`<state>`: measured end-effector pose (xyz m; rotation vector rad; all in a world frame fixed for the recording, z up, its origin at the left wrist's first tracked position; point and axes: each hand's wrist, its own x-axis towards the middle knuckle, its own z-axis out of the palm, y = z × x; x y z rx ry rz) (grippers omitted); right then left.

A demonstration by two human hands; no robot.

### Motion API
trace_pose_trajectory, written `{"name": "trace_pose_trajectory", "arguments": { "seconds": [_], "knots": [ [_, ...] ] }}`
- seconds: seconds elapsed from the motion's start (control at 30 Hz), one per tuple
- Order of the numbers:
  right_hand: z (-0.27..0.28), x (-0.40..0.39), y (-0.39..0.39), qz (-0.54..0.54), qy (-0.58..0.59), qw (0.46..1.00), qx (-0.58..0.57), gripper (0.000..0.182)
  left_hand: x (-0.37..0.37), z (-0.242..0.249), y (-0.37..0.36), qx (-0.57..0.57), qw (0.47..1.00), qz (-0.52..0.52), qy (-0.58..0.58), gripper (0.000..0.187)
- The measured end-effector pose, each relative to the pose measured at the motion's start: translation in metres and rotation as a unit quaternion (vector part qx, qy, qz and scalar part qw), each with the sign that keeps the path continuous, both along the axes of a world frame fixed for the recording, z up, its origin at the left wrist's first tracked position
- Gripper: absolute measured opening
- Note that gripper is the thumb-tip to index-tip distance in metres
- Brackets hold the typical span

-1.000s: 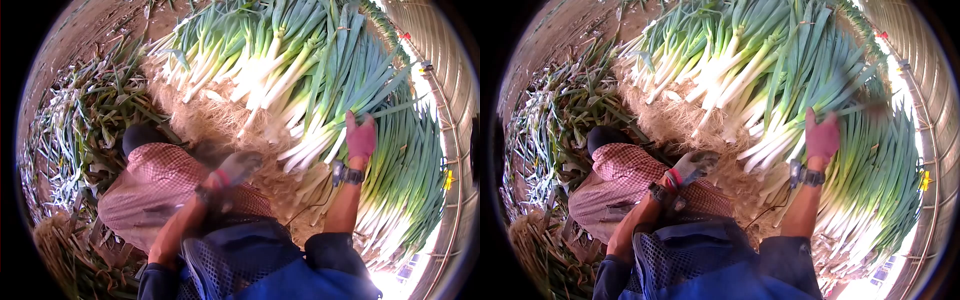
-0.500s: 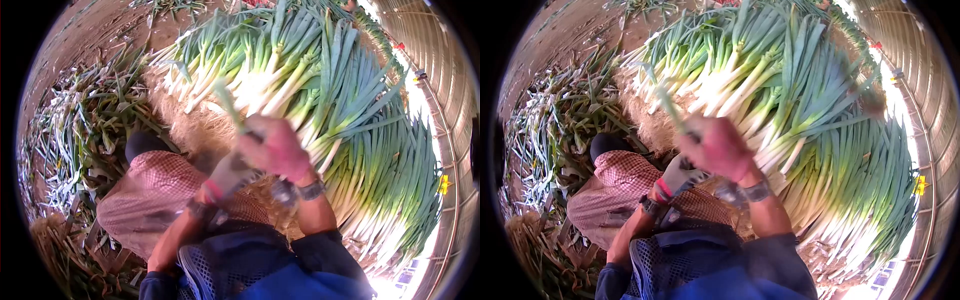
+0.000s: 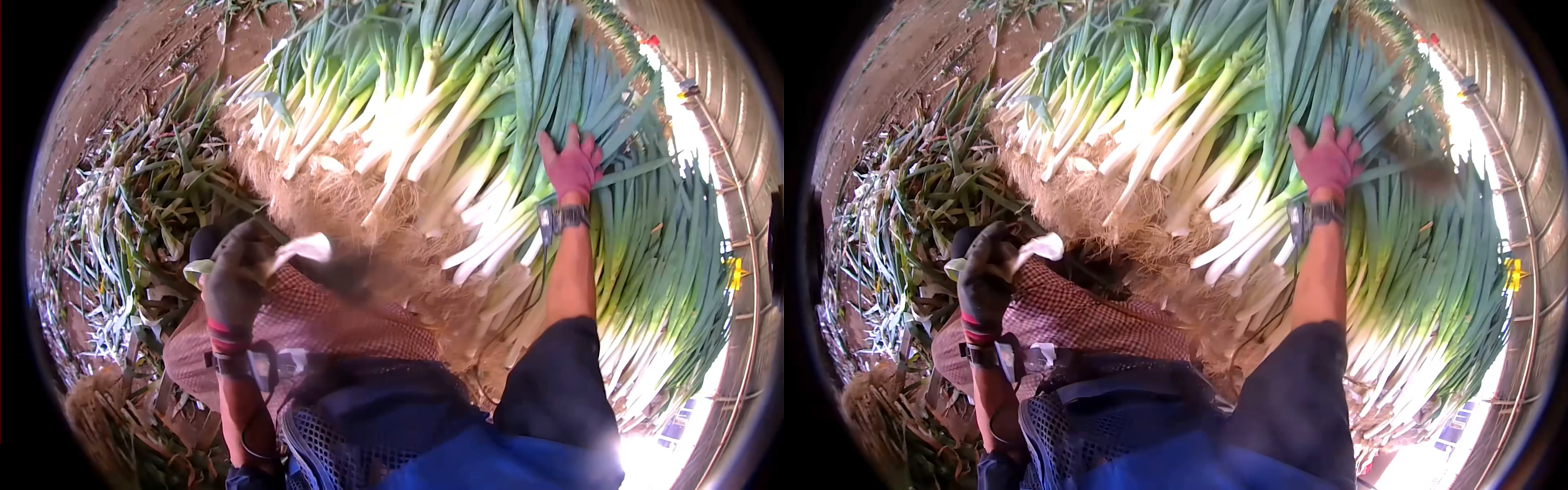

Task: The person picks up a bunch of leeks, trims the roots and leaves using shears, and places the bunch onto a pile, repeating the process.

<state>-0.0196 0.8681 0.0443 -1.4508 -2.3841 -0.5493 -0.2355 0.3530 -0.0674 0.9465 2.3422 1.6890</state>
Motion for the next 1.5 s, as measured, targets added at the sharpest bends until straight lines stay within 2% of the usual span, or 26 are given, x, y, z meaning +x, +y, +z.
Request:
{"name": "trace_pose_trajectory", "arguments": {
  "seconds": [0.07,0.17,0.2,0.23,0.3,0.43,0.57,0.6,0.77,0.83,0.87,0.97,1.0,1.03,1.1,1.13,1.17,1.2,1.23,1.27,1.3,1.37,1.4,1.43,1.47,1.5],
  "knots": [
    [-0.019,-0.005,0.019,-0.002,0.008,1.000,-0.017,0.081,-0.002,0.007,0.000,0.050,0.984,-0.017,-0.168,0.038],
    [-0.030,-0.011,0.032,0.005,-0.005,1.000,-0.023,0.073,-0.005,-0.001,0.006,0.002,0.998,-0.014,-0.061,0.040],
    [-0.034,-0.015,0.038,0.018,-0.018,1.000,-0.010,0.069,-0.007,0.001,0.005,-0.027,0.986,0.013,-0.165,0.038],
    [-0.042,-0.019,0.045,0.017,-0.021,0.999,-0.024,0.069,-0.010,0.005,0.011,-0.040,0.985,0.014,-0.168,0.038],
    [-0.059,-0.025,0.059,0.057,-0.019,0.998,0.014,0.057,-0.017,0.013,0.028,-0.127,0.992,-0.012,0.000,0.037],
    [-0.071,-0.060,0.091,-0.045,-0.109,0.989,-0.084,0.053,-0.026,0.004,0.047,-0.132,0.990,-0.001,0.039,0.032],
    [-0.058,-0.049,0.100,-0.011,-0.093,0.992,-0.086,0.044,-0.012,0.020,0.053,-0.086,0.988,0.002,0.124,0.035],
    [-0.078,-0.038,0.126,0.022,-0.134,0.989,-0.054,0.041,-0.012,-0.001,0.041,-0.054,0.994,0.064,-0.076,0.034],
    [-0.059,-0.043,0.082,0.020,-0.053,0.997,-0.055,0.042,-0.002,0.009,0.005,0.019,0.983,0.086,-0.164,0.040],
    [-0.054,-0.044,0.077,0.000,-0.044,0.997,-0.058,0.054,0.002,0.024,-0.019,0.051,0.976,0.083,-0.197,0.041],
    [-0.052,-0.045,0.074,0.014,-0.038,0.998,-0.055,0.054,-0.003,0.031,-0.040,-0.010,0.980,0.068,-0.189,0.039],
    [-0.043,-0.046,0.068,0.010,-0.040,0.997,-0.071,0.054,0.008,0.048,-0.089,-0.201,0.958,0.040,0.202,0.031],
    [-0.042,-0.046,0.068,0.003,-0.050,0.996,-0.074,0.047,0.004,0.057,-0.108,-0.120,0.954,0.099,-0.258,0.028],
    [-0.040,-0.046,0.067,-0.003,-0.061,0.995,-0.076,0.040,0.008,0.073,-0.122,-0.126,0.915,0.156,-0.351,0.026],
    [-0.049,-0.026,0.119,0.136,-0.287,0.948,0.000,0.030,-0.022,0.031,-0.229,0.072,0.859,0.108,-0.495,0.032],
    [-0.048,-0.018,0.140,0.189,-0.312,0.930,0.040,0.027,-0.045,-0.006,-0.288,0.043,0.928,0.187,-0.320,0.027],
    [-0.050,-0.013,0.157,0.246,-0.333,0.907,0.078,0.024,-0.056,0.044,-0.320,-0.011,0.929,0.203,-0.310,0.023],
    [-0.042,-0.015,0.168,0.289,-0.322,0.901,0.040,0.025,-0.083,0.069,-0.370,-0.142,0.935,0.254,-0.201,0.028],
    [-0.054,-0.013,0.214,0.285,-0.229,0.926,-0.095,0.028,-0.098,0.109,-0.403,-0.287,0.882,0.336,-0.163,0.048],
    [-0.070,-0.014,0.275,0.241,-0.272,0.926,-0.098,0.039,-0.078,0.131,-0.406,-0.139,0.877,0.436,-0.147,0.057],
    [-0.029,-0.041,0.216,0.105,-0.250,0.951,-0.148,0.049,-0.067,0.147,-0.402,0.013,0.851,0.514,-0.113,0.067],
    [0.046,-0.098,0.052,0.012,-0.214,0.973,-0.088,0.066,-0.063,0.112,-0.488,0.061,0.842,0.524,-0.113,0.065],
    [0.046,-0.113,0.031,0.034,-0.219,0.971,-0.093,0.066,-0.058,0.076,-0.544,0.114,0.843,0.513,-0.119,0.063],
    [0.040,-0.122,0.016,0.197,-0.082,0.974,-0.075,0.062,-0.046,0.043,-0.588,-0.012,0.871,0.480,-0.105,0.034],
    [0.028,-0.134,-0.004,0.349,0.061,0.933,-0.062,0.057,-0.019,0.007,-0.584,-0.105,0.874,0.467,-0.086,0.027],
    [0.013,-0.152,-0.046,0.370,0.058,0.924,-0.076,0.057,0.011,-0.030,-0.559,-0.197,0.867,0.452,-0.070,0.025]
  ]
}}
